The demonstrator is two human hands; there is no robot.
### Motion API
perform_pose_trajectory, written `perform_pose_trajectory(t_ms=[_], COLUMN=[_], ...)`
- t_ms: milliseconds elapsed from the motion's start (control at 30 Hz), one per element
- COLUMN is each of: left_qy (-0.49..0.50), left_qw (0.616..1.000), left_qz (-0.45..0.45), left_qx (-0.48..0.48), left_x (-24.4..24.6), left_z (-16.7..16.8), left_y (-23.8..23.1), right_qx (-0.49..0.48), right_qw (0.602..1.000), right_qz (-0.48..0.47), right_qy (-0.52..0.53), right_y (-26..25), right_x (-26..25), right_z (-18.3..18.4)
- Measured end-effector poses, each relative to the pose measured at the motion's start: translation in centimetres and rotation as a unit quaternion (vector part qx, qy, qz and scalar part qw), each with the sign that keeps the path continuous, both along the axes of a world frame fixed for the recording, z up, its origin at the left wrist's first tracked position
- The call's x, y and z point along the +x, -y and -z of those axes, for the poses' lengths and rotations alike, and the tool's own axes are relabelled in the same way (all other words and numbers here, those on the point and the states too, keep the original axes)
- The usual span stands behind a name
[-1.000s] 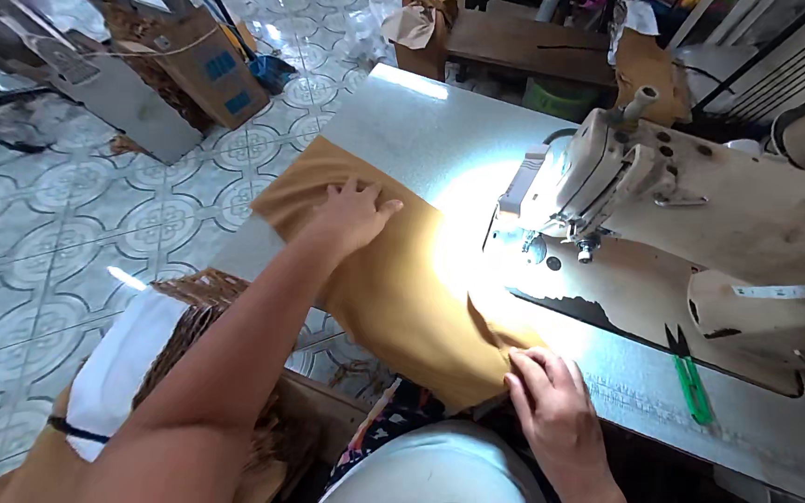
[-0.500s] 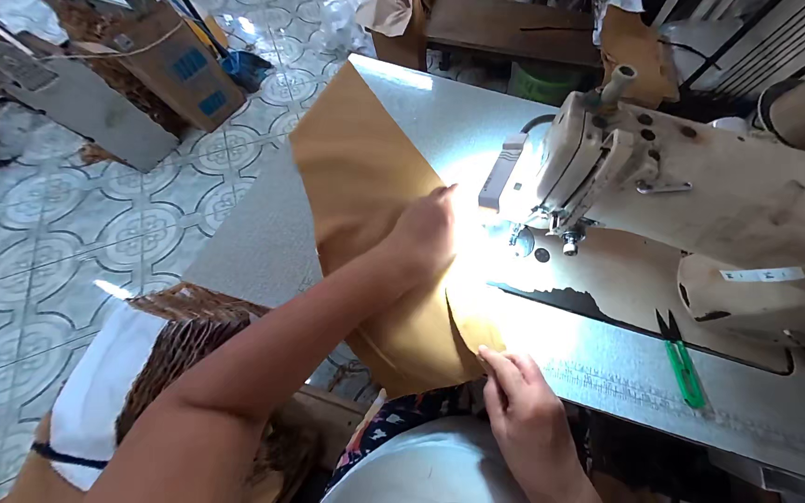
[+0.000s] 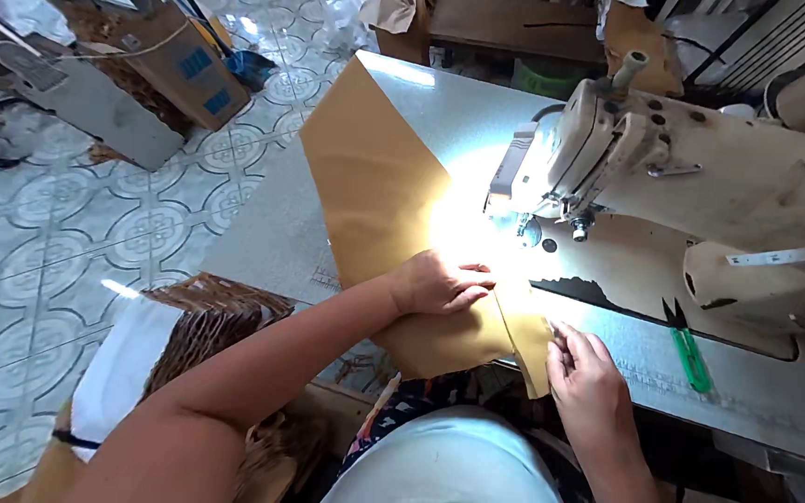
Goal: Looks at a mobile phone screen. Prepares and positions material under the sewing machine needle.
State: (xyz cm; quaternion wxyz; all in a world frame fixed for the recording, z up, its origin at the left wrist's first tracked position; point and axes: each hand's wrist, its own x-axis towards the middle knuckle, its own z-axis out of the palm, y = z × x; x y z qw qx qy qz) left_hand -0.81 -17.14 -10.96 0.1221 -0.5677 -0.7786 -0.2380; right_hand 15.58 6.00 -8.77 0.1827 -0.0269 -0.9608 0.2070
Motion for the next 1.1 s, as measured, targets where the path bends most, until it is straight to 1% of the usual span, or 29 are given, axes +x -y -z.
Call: perform_pose_trajectory(t_ms=[67, 133, 233, 300, 367, 467, 533, 600, 667, 700, 733, 800, 833, 900, 1000, 1100], left_qy=[-0.008, -0.012, -0.013, -0.008, 0.015, 0.056, 0.096, 0.153, 0.171, 0.163, 0.135, 0.057, 0.024, 0.001, 0.037, 0.152], left_qw=[1.000, 1.000, 1.000, 1.000, 0.999, 0.993, 0.985, 0.975, 0.972, 0.972, 0.977, 0.990, 0.994, 0.997, 0.994, 0.980], left_qz=[0.001, -0.002, -0.009, -0.018, -0.042, -0.103, -0.142, -0.155, -0.144, -0.132, -0.113, -0.057, -0.026, 0.026, 0.049, 0.037], left_qx=[-0.001, -0.008, -0.014, -0.006, 0.012, 0.015, -0.005, -0.042, -0.075, -0.102, -0.119, -0.116, -0.100, -0.067, -0.086, -0.126], left_x=[0.1, 0.2, 0.3, 0.2, 0.0, -0.6, -1.0, -1.6, -2.3, -2.6, -2.9, -3.6, -3.8, -4.3, -4.9, -5.7], left_z=[0.1, 0.1, 0.1, 0.1, -0.1, -0.8, -1.5, -2.6, -2.7, -2.9, -2.8, -2.7, -2.8, -3.5, -4.8, -5.7], left_y=[-0.2, -0.2, -0.2, -0.3, -0.5, -1.2, -2.0, -2.5, -2.7, -2.6, -2.5, -2.1, -1.9, -1.6, -1.6, -1.7], right_qx=[0.032, 0.032, 0.023, 0.052, 0.080, 0.088, 0.082, 0.076, 0.070, 0.069, 0.070, 0.072, 0.069, 0.062, 0.061, 0.061], right_qw=[0.999, 0.998, 0.996, 0.996, 0.994, 0.992, 0.991, 0.990, 0.989, 0.988, 0.988, 0.987, 0.988, 0.988, 0.988, 0.989], right_qz=[-0.015, -0.053, -0.084, -0.076, -0.075, -0.085, -0.096, -0.102, -0.101, -0.100, -0.099, -0.097, -0.097, -0.099, -0.098, -0.086], right_qy=[-0.013, -0.033, -0.025, -0.010, -0.015, -0.028, -0.033, -0.054, -0.080, -0.094, -0.099, -0.101, -0.101, -0.100, -0.101, -0.103], right_y=[1.2, 3.4, 6.1, 6.4, 6.1, 5.5, 5.1, 4.7, 4.5, 4.4, 4.5, 4.5, 4.5, 4.4, 4.3, 4.4], right_x=[-0.5, -1.3, -2.8, -3.5, -3.6, -3.6, -3.9, -4.4, -4.7, -4.8, -4.8, -4.7, -4.6, -4.6, -4.5, -4.5], right_z=[-1.3, -2.1, -0.6, 0.8, 1.4, 1.5, 1.6, 2.2, 3.0, 3.4, 3.6, 3.6, 3.6, 3.6, 3.7, 3.6])
